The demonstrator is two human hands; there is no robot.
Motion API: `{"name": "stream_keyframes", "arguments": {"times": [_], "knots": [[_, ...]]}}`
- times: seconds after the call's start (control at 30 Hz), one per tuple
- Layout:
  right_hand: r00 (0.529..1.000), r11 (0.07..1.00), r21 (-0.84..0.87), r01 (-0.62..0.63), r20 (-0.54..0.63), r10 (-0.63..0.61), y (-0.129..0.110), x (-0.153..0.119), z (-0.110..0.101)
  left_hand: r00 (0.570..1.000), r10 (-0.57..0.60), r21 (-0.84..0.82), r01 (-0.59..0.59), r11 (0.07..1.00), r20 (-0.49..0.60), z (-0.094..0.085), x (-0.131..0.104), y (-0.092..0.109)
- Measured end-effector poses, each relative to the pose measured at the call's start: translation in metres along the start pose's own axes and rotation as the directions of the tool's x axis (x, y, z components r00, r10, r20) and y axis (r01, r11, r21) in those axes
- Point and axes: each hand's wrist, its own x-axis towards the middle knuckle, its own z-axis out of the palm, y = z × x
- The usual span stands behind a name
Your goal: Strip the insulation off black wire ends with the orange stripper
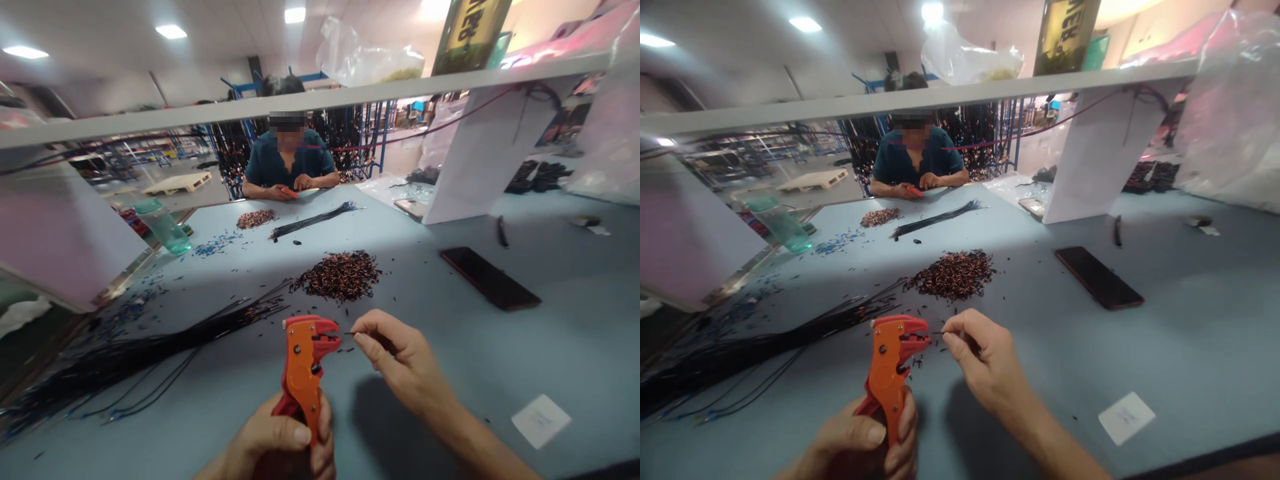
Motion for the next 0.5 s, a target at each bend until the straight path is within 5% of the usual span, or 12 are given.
{"name": "stream_keyframes", "arguments": {"times": [0.5], "knots": [[0.998,0.997,-0.078,0.023,0.06,-0.018,-0.008,-0.0029,0.0013,1.0,-0.027,0.017,0.027,0.999,-0.012,-0.0024,-0.0001,0.0002]]}}
